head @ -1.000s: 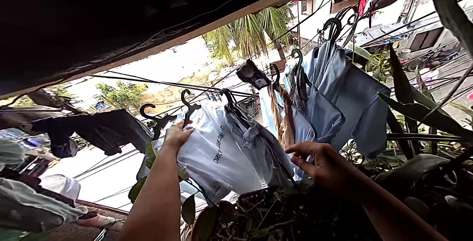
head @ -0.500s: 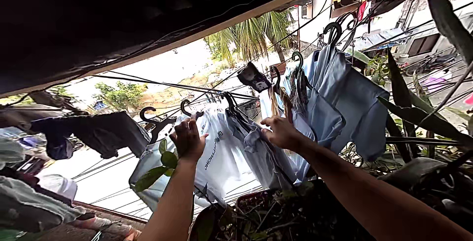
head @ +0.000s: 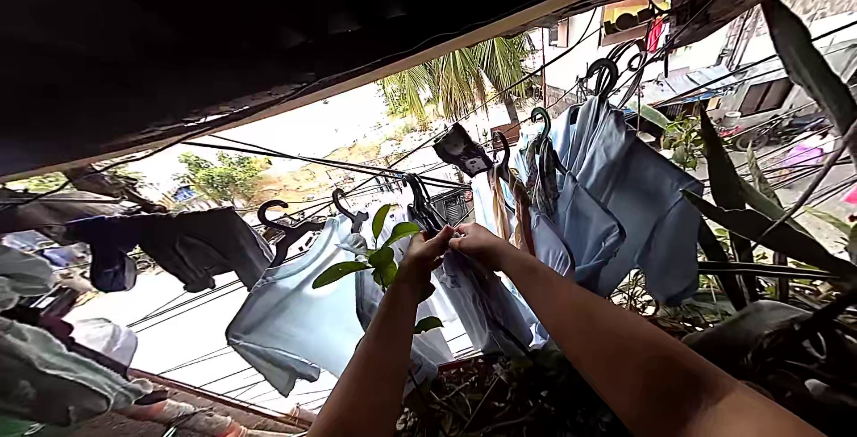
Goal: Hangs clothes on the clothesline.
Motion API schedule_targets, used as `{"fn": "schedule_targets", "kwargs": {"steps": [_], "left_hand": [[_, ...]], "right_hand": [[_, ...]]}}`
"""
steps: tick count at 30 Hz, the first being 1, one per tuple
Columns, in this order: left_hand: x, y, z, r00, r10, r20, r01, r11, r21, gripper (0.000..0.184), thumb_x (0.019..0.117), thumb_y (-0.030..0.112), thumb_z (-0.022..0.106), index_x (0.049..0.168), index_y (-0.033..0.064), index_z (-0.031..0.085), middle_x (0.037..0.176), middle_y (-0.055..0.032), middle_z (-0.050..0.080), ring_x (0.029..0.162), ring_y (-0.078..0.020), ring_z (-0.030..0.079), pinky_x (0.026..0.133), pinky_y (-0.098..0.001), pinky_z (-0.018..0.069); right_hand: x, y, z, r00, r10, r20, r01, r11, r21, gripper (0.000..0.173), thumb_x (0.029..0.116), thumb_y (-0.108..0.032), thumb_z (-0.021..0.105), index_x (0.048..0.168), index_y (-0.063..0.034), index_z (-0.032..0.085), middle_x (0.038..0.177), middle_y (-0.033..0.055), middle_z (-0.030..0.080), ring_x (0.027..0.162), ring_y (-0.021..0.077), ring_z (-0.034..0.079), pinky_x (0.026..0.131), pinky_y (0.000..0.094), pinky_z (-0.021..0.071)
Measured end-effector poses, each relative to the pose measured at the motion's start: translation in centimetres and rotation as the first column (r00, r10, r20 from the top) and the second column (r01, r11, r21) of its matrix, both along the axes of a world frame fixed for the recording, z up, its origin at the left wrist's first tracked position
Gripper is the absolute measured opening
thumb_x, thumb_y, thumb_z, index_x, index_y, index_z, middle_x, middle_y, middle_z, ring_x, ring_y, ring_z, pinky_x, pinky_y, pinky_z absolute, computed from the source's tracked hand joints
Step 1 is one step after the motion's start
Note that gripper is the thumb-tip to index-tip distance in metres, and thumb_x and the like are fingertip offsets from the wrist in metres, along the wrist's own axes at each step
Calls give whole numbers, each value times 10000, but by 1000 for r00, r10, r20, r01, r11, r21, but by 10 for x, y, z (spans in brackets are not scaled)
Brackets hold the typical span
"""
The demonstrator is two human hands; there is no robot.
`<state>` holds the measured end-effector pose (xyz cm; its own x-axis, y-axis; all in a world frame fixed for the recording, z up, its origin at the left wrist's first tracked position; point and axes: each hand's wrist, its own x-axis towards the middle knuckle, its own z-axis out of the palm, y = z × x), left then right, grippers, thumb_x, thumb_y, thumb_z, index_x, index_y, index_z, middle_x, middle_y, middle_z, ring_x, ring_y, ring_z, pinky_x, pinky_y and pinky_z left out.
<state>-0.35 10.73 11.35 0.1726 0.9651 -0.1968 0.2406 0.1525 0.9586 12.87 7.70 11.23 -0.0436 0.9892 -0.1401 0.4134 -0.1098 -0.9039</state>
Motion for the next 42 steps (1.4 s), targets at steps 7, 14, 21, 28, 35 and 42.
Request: {"fn": "schedule_targets", "kwargs": {"steps": [7, 14, 21, 28, 35, 42], "left_hand": [[-25, 10, 6, 997, 62, 55, -62, 998, -16, 360, 1095, 254, 484, 1354, 4, 488, 1039, -115, 578, 881, -179, 575, 804, -372, 509], [-37, 21, 25, 991, 115, 70, -116, 993, 12, 356, 1103, 258, 459, 1359, 13, 493, 1063, -82, 590, 893, -146, 577, 807, -346, 504], [-32, 39, 33, 932, 216, 291, -221, 975, -18, 193, 1087, 177, 479, 1203, 35, 539, 895, -17, 542, 724, -89, 552, 686, -258, 509], [-59, 68, 42, 844, 311, 438, -331, 943, -30, 123, 1095, 149, 421, 1034, 106, 519, 776, 27, 522, 604, -46, 527, 577, -194, 499], [-73, 82, 43, 904, 295, 310, -324, 945, 44, 154, 1100, 165, 417, 1089, 67, 536, 803, 12, 552, 616, -41, 547, 589, -188, 501], [-72, 77, 40, 947, 300, 112, -307, 950, 56, 170, 1103, 136, 394, 1130, 51, 539, 831, 2, 551, 628, -49, 532, 595, -199, 486]], "right_hand": [[-20, -3, 24, 962, 22, 272, 4, 996, -94, 446, 1007, -274, 625, 1260, 90, 578, 1250, 289, 613, 1186, 394, 607, 982, 576, 474], [-1, 15, 21, 989, 80, 126, -78, 997, -20, 335, 1012, -227, 598, 1092, 97, 622, 1027, 243, 627, 935, 327, 616, 832, 546, 489], [6, 16, 38, 996, 71, 51, -64, 990, -126, 319, 1034, -238, 580, 1167, 45, 644, 1070, 181, 642, 930, 245, 612, 848, 475, 493], [27, 31, 46, 894, 135, 428, -133, 991, -35, 350, 1029, -266, 626, 1164, 55, 654, 1112, 227, 651, 1011, 303, 631, 899, 521, 488], [32, 28, 52, 775, 56, 629, -109, 993, 47, 346, 1035, -237, 584, 1131, 90, 645, 1176, 288, 631, 1153, 414, 611, 943, 604, 470], [30, 24, 34, 779, -20, 627, -41, 996, 83, 383, 1027, -241, 590, 1296, 32, 600, 1270, 272, 628, 1219, 434, 604, 948, 651, 485]]}}
